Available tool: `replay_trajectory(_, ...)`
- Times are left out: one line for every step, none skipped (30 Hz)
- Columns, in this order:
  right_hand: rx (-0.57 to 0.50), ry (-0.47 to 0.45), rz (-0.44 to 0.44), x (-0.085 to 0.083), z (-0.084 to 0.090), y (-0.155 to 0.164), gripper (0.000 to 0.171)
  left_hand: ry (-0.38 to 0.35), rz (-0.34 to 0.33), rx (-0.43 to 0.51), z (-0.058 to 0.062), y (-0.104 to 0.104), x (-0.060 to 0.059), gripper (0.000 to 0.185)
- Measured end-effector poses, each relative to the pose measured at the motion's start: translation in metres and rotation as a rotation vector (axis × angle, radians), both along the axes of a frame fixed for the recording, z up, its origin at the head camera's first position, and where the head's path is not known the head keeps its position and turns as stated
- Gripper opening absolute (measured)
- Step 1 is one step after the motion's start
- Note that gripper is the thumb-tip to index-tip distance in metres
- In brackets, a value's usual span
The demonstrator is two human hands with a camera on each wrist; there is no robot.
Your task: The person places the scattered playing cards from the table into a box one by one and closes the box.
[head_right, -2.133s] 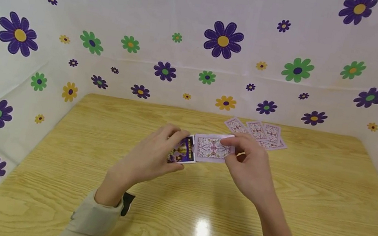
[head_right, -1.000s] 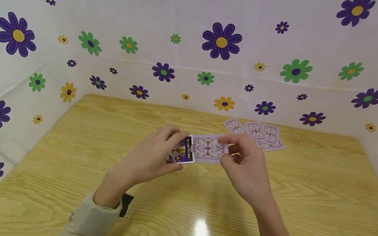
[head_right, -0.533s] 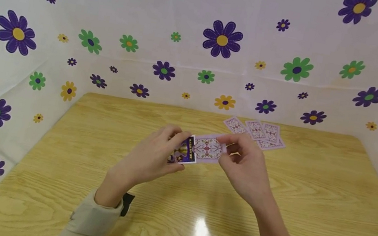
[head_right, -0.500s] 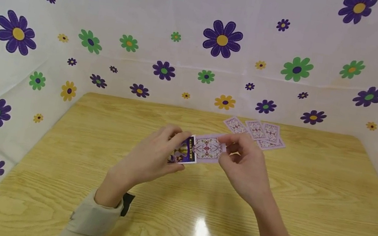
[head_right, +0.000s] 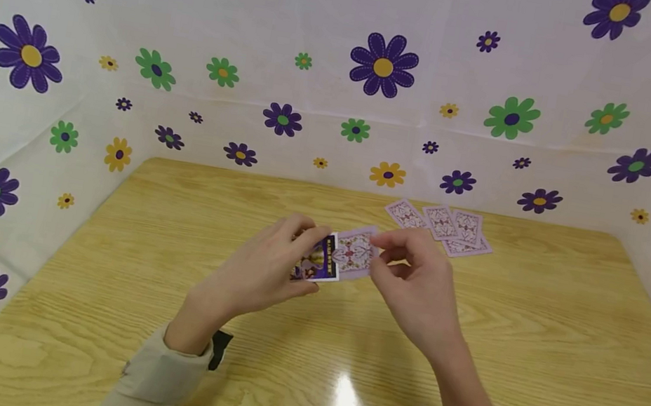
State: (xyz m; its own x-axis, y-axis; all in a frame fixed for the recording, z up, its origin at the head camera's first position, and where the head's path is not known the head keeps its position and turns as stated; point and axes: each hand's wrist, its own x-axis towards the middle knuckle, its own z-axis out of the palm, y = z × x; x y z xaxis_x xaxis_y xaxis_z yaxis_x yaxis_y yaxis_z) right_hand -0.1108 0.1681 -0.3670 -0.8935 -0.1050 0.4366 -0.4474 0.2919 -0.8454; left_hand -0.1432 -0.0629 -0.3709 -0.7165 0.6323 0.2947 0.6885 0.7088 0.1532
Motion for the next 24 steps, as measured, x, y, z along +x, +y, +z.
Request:
replay_trajectory(0.003,0.006,0.001,0.0003,0.0000,-0.0004,0.019,0.001,0.001,-0.002,0.0000,-0.0002,0.0000,0.076)
replay_trajectory(0.002,0.013,0.004,0.0005,0.0002,-0.0008,0.019,0.003,0.002,-0.002,-0.0001,-0.0004,-0.0002,0.076)
replay_trajectory(0.001,0.017,0.007,0.0010,0.0005,-0.0013,0.019,0.002,0.002,-0.001,-0.0003,-0.0005,-0.0004,0.076)
replay_trajectory(0.002,0.022,0.007,0.0013,0.0007,-0.0019,0.019,0.003,0.003,-0.001,-0.0004,-0.0007,-0.0005,0.076)
replay_trajectory(0.004,0.028,0.008,0.0015,0.0009,-0.0024,0.018,0.001,0.002,0.003,-0.0006,-0.0008,-0.0007,0.076)
replay_trajectory(0.010,0.032,0.004,0.0017,0.0011,-0.0028,0.017,-0.001,0.002,0.005,-0.0005,-0.0010,-0.0006,0.076)
replay_trajectory(0.013,0.036,0.003,0.0017,0.0013,-0.0033,0.017,-0.004,0.003,0.008,-0.0006,-0.0011,-0.0007,0.076)
replay_trajectory(0.017,0.039,0.001,0.0019,0.0014,-0.0039,0.016,-0.007,0.003,0.011,-0.0007,-0.0011,-0.0008,0.076)
replay_trajectory(0.028,0.040,-0.003,0.0022,0.0015,-0.0043,0.015,-0.009,0.004,0.011,-0.0005,-0.0012,-0.0007,0.075)
replay_trajectory(0.036,0.043,-0.007,0.0023,0.0016,-0.0048,0.015,-0.011,0.007,0.010,-0.0003,-0.0013,-0.0006,0.075)
replay_trajectory(0.045,0.047,-0.010,0.0026,0.0017,-0.0053,0.015,-0.015,0.009,0.009,-0.0001,-0.0014,-0.0005,0.075)
replay_trajectory(0.052,0.050,-0.010,0.0027,0.0016,-0.0058,0.015,-0.017,0.013,0.007,0.0002,-0.0014,-0.0003,0.074)
replay_trajectory(0.055,0.053,-0.008,0.0031,0.0016,-0.0063,0.015,-0.019,0.015,0.006,0.0003,-0.0014,-0.0003,0.074)
replay_trajectory(0.059,0.054,-0.007,0.0034,0.0014,-0.0066,0.015,-0.019,0.017,0.003,0.0006,-0.0013,-0.0003,0.074)
replay_trajectory(0.064,0.053,-0.007,0.0037,0.0013,-0.0070,0.015,-0.018,0.019,0.000,0.0008,-0.0012,-0.0002,0.074)
replay_trajectory(0.067,0.054,-0.005,0.0040,0.0010,-0.0074,0.015,-0.016,0.019,-0.002,0.0010,-0.0011,-0.0002,0.074)
replay_trajectory(0.071,0.052,-0.004,0.0042,0.0008,-0.0078,0.015,-0.015,0.019,-0.001,0.0013,-0.0009,-0.0001,0.075)
replay_trajectory(0.075,0.048,-0.003,0.0043,0.0007,-0.0082,0.015,-0.013,0.019,-0.003,0.0015,-0.0008,0.0000,0.075)
replay_trajectory(0.078,0.042,-0.003,0.0045,0.0006,-0.0085,0.015,-0.011,0.019,-0.005,0.0016,-0.0007,0.0000,0.075)
replay_trajectory(0.082,0.036,-0.001,0.0046,0.0005,-0.0088,0.015,-0.011,0.019,-0.006,0.0018,-0.0006,0.0001,0.075)
replay_trajectory(0.085,0.031,0.002,0.0047,0.0004,-0.0092,0.015,-0.012,0.019,-0.005,0.0018,-0.0005,0.0002,0.075)
replay_trajectory(0.089,0.027,0.004,0.0048,0.0003,-0.0095,0.015,-0.015,0.018,-0.003,0.0020,-0.0005,0.0004,0.075)
replay_trajectory(0.088,0.021,0.008,0.0049,0.0003,-0.0097,0.015,-0.017,0.018,-0.002,0.0022,-0.0005,0.0005,0.075)
replay_trajectory(0.090,0.017,0.011,0.0051,0.0003,-0.0101,0.016,-0.015,0.018,-0.004,0.0021,-0.0006,0.0005,0.076)
